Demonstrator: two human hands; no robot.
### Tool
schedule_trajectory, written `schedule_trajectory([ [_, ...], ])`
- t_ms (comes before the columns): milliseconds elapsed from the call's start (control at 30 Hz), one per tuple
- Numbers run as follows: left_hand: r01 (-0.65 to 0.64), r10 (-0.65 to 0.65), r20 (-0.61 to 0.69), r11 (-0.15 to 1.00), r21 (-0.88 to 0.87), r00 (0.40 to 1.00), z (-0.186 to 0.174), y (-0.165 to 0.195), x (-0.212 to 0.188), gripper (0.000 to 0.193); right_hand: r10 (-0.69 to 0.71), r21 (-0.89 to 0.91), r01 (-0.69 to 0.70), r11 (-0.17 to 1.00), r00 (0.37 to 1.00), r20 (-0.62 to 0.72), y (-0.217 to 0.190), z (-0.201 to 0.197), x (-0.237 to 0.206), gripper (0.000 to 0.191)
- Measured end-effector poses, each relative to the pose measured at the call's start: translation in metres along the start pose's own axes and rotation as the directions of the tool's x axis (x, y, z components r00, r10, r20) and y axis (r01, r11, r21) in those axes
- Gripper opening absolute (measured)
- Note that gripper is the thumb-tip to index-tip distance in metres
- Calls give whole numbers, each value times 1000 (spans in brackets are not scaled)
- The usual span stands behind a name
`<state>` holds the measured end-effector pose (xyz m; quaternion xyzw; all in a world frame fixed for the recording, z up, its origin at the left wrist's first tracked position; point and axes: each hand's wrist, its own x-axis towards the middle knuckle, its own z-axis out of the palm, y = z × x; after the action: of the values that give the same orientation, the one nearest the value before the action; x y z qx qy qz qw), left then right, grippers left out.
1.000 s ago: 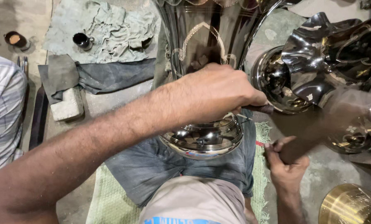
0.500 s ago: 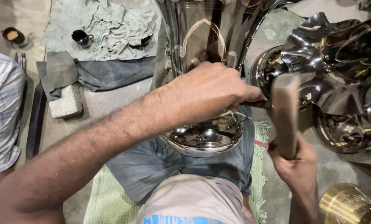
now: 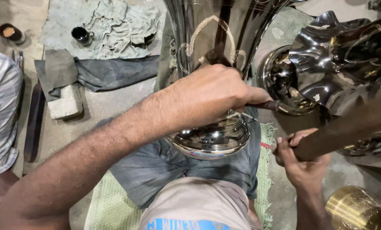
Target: The person is sitting on the floor and using a hammer and chisel to engrave a decorative pattern onto a large, polished metal vase. They repeatedly strike the chisel to create a raised design on the vase's surface.
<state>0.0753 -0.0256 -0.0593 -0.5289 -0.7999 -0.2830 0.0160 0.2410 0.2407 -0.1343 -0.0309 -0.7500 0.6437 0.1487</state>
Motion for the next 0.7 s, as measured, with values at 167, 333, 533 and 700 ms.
schedule_trajectory([
  [167,-32,31,-68,999,-25,997,-2,-1,-5,37,-56,-239,62,969,998,32,-4,2,0,23],
  [333,-58,56,-106,998,-17,993,-5,-1,-10,38,-92,-517,123,847,992,85,-5,2,-1,23],
  [533,-71,63,-143,996,-57,988,-5,-2,-16,36,-125,-570,165,805,986,108,-2,1,-1,22],
  [700,-23,16,-118,998,-60,993,0,-3,-18,36,-51,-696,119,709,992,117,-11,3,0,24],
])
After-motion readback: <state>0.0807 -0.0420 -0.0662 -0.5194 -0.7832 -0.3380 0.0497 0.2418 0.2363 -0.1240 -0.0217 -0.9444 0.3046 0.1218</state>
